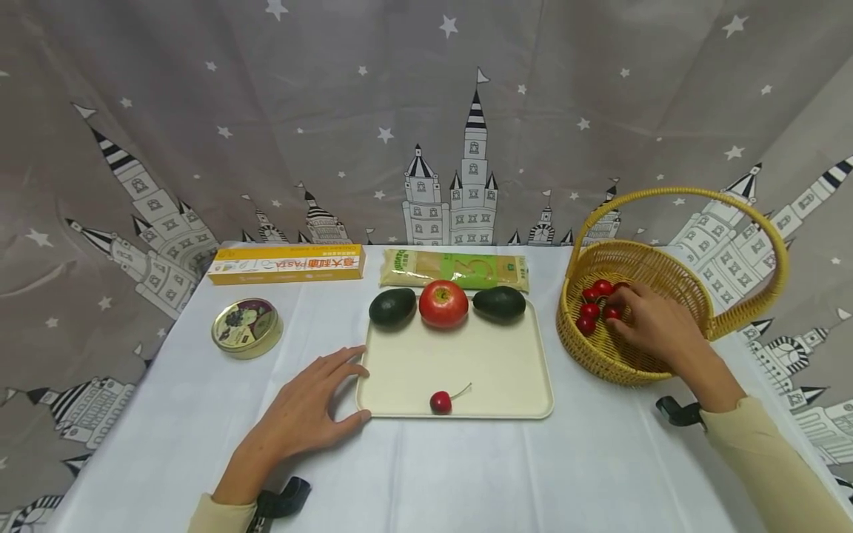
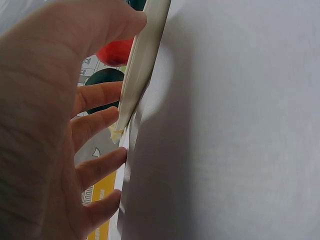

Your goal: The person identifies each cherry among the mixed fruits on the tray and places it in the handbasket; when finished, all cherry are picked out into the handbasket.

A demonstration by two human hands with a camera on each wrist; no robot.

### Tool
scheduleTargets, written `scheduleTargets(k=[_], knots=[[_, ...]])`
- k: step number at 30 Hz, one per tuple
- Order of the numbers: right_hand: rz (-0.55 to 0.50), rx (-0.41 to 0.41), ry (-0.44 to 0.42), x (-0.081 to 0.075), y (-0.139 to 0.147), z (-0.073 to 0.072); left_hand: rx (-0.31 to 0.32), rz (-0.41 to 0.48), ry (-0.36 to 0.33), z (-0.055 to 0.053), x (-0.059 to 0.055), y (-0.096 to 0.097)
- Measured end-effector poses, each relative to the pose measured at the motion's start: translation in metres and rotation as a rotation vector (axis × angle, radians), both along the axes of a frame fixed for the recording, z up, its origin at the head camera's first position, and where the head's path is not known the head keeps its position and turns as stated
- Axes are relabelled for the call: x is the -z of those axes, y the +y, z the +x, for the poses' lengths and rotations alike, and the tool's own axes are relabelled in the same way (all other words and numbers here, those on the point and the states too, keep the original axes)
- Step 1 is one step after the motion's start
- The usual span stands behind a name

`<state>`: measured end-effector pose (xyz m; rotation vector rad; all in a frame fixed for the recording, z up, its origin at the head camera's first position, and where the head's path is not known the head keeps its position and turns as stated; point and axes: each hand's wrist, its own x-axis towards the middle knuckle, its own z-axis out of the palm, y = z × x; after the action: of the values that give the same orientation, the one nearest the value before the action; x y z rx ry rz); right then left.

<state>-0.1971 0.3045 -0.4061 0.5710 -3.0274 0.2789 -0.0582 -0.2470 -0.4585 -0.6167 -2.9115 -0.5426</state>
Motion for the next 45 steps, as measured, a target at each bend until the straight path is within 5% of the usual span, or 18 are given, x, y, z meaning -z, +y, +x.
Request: scheduleTargets(k=[26,45], knots=[[-0.005,0.035,-0.003,0.003,-0.002,-0.001,-0.005,-0.005,-0.014,0.0,-0.002,0.0],[-0.087,0.015,0.199,-0.02,-0.057,0.022,-0.002,-0.007,-0.011,0.0,0.0,0.001]])
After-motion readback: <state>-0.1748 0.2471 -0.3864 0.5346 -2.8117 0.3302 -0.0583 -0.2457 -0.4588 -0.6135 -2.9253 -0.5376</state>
